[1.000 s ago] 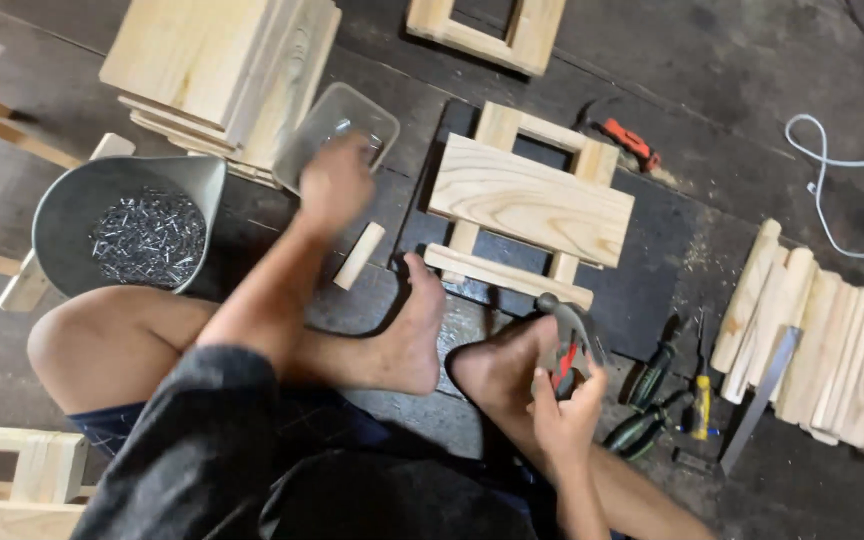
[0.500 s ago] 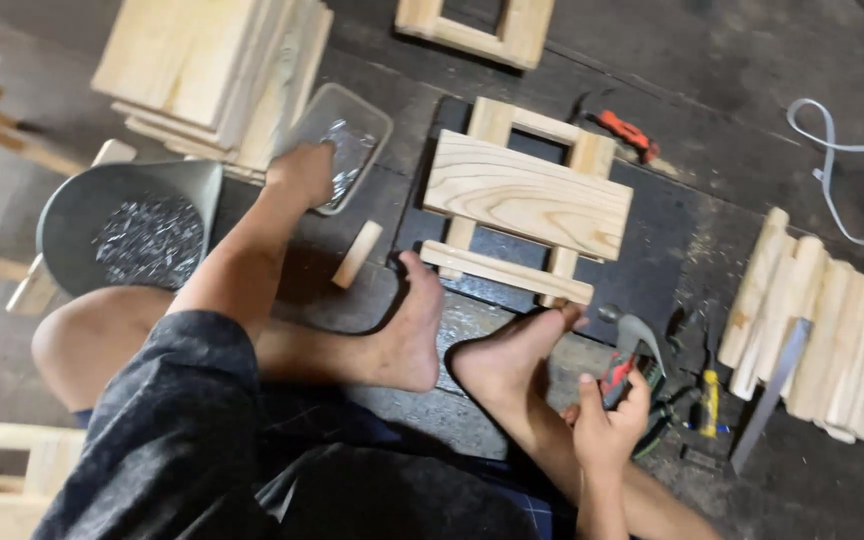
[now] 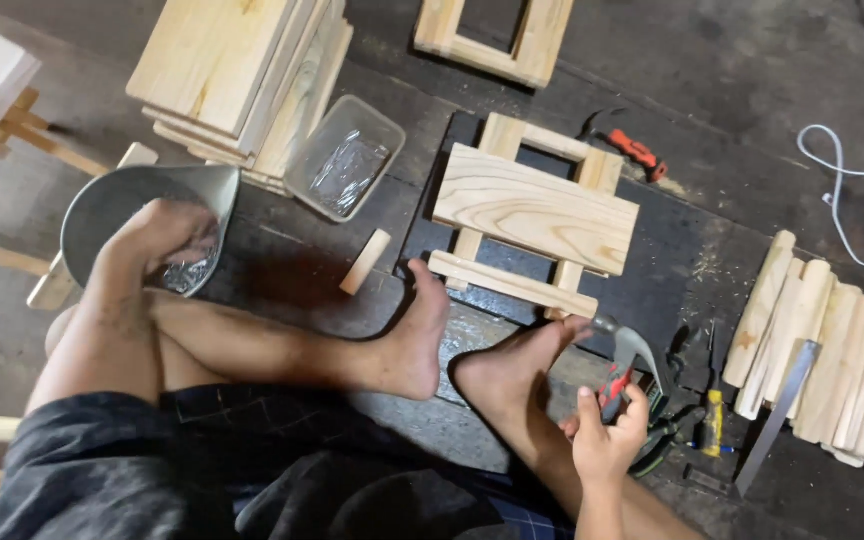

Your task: Assembling wooden frames by positioning boards and hammering nails.

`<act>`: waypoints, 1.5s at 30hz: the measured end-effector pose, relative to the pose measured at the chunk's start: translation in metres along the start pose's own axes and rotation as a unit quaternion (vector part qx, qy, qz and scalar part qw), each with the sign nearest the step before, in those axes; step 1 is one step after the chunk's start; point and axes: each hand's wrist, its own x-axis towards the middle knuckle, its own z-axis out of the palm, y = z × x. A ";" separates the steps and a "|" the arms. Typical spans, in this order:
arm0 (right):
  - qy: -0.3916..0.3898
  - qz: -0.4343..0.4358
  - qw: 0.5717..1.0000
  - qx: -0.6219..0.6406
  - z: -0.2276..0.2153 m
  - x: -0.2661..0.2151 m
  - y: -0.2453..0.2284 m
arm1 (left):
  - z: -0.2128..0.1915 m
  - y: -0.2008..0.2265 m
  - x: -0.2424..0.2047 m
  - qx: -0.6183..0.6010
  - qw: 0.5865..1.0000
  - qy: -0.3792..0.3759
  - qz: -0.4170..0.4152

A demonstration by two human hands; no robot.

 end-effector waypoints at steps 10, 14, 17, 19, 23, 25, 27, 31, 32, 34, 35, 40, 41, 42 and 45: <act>0.008 -0.012 0.999 0.048 -0.012 -0.001 0.012 | 0.006 -0.004 -0.010 0.530 0.835 0.095 -0.117; 0.013 0.003 0.999 0.048 -0.014 -0.002 0.015 | -0.002 -0.016 -0.001 0.527 0.838 0.108 -0.090; 0.016 0.011 0.999 0.047 -0.015 -0.002 0.017 | 0.002 0.008 -0.018 0.543 0.824 0.114 -0.113; 0.017 0.009 0.998 0.052 -0.015 -0.001 0.016 | 0.015 0.051 -0.054 0.529 0.830 0.136 -0.113; 0.020 0.012 0.998 0.051 -0.013 0.001 0.012 | 0.056 0.125 -0.142 0.472 0.858 0.181 0.096; 0.020 0.022 0.998 0.057 -0.011 0.002 0.014 | 0.104 0.155 -0.161 0.411 0.866 0.143 0.247; 0.025 0.029 0.997 0.064 -0.010 0.002 0.013 | 0.164 0.202 -0.190 0.332 0.851 0.103 0.395; 0.033 0.005 0.998 0.051 -0.012 0.004 0.026 | 0.305 0.229 -0.159 0.155 0.850 -0.072 0.498; 0.049 -0.011 0.998 0.041 -0.013 0.005 0.036 | 0.346 0.204 -0.122 0.176 0.858 -0.144 0.460; 0.050 -0.014 0.998 0.038 -0.015 0.001 0.032 | 0.402 0.197 -0.094 0.144 0.848 -0.154 0.487; 0.046 -0.017 0.998 0.037 -0.017 0.000 0.031 | 0.431 0.194 -0.080 0.112 0.837 -0.160 0.511; 0.043 -0.008 0.998 0.045 -0.026 0.000 0.042 | 0.489 0.152 -0.022 0.275 0.771 -0.070 0.569; 0.044 -0.007 0.998 0.047 -0.028 0.000 0.048 | 0.491 0.147 -0.020 0.290 0.763 -0.046 0.576; 0.046 -0.003 0.998 0.046 -0.027 0.002 0.047 | 0.493 0.145 -0.018 0.290 0.764 -0.049 0.574; 0.038 -0.005 0.998 0.049 -0.023 0.007 0.044 | 0.495 0.139 -0.014 0.291 0.754 -0.028 0.589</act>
